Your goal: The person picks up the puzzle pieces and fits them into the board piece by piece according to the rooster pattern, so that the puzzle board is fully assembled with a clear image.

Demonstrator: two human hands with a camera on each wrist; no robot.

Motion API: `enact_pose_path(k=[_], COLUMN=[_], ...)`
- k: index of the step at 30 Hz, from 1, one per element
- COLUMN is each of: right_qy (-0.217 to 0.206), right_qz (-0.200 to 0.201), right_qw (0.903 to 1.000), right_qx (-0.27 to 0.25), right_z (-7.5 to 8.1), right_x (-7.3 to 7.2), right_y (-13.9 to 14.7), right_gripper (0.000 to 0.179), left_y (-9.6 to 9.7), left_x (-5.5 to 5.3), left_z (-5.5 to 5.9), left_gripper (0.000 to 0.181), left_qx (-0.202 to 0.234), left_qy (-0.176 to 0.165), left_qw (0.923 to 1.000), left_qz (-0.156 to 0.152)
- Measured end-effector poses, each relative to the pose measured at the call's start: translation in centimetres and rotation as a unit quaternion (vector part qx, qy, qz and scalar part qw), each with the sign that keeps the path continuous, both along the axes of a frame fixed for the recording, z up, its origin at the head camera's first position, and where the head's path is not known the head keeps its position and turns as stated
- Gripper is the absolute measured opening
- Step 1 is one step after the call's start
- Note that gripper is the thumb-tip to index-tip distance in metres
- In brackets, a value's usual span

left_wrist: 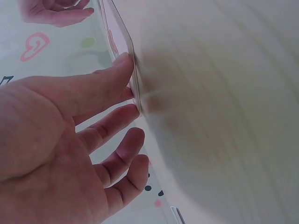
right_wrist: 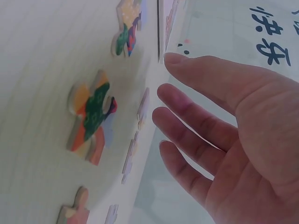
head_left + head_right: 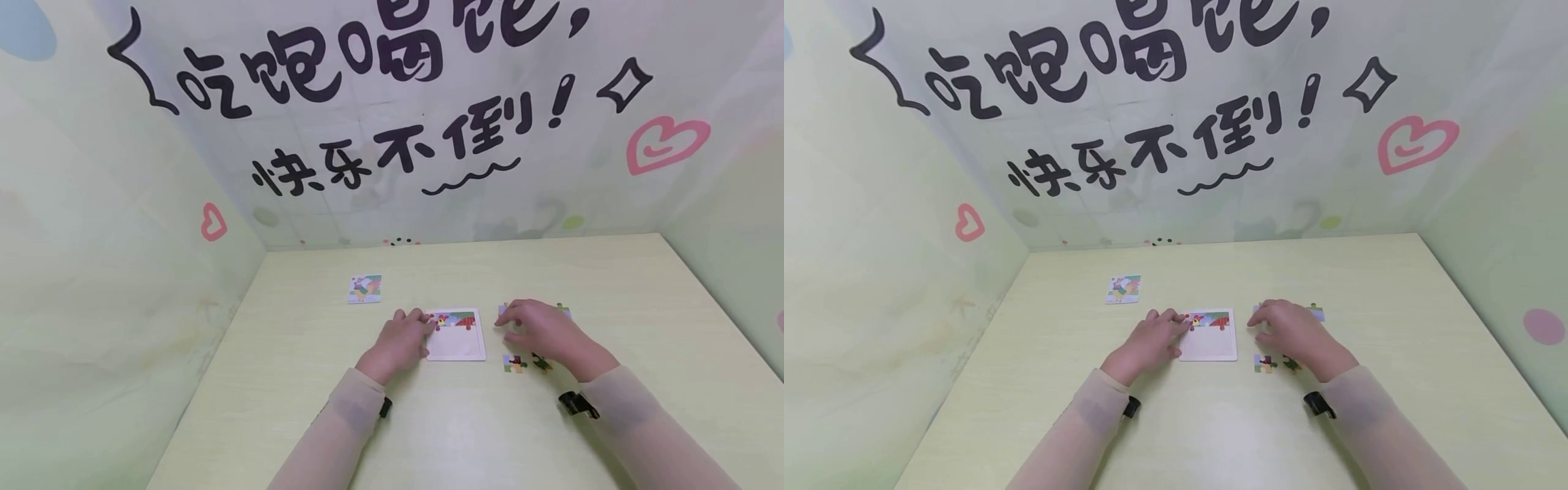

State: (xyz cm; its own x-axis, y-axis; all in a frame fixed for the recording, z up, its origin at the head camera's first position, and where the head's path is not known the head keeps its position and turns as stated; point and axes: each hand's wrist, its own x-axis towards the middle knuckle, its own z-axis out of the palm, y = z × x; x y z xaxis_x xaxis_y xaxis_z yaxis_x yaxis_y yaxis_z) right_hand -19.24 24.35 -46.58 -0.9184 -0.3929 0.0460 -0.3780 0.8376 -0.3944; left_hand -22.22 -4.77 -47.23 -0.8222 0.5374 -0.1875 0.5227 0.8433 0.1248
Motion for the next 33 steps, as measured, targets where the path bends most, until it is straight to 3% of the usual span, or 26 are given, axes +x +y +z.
enact_pose_path(k=[12,18,26,33], right_qy=[-0.038,-0.031,-0.077,-0.088], right_qz=[-0.006,0.009,0.016,0.039], right_qw=[0.9993,0.9995,0.9968,0.9951], right_qx=[0.001,0.002,-0.014,-0.022], right_z=[0.1,0.7,0.7,0.4], right_x=[0.7,1.3,1.9,2.4], right_y=[0.2,0.3,0.6,1.0], right_gripper=[0.021,0.022,0.027,0.026], left_y=[0.0,0.1,0.1,0.1], left_x=[0.0,-0.1,0.0,0.2], left_z=[-0.3,-0.3,-0.2,0.1], left_gripper=[0.062,0.062,0.062,0.061], left_qx=[-0.006,-0.01,-0.004,-0.008], left_qy=[0.001,0.005,0.002,0.006], left_qw=[1.0,0.9999,1.0,1.0], left_qz=[-0.002,-0.005,-0.003,0.002])
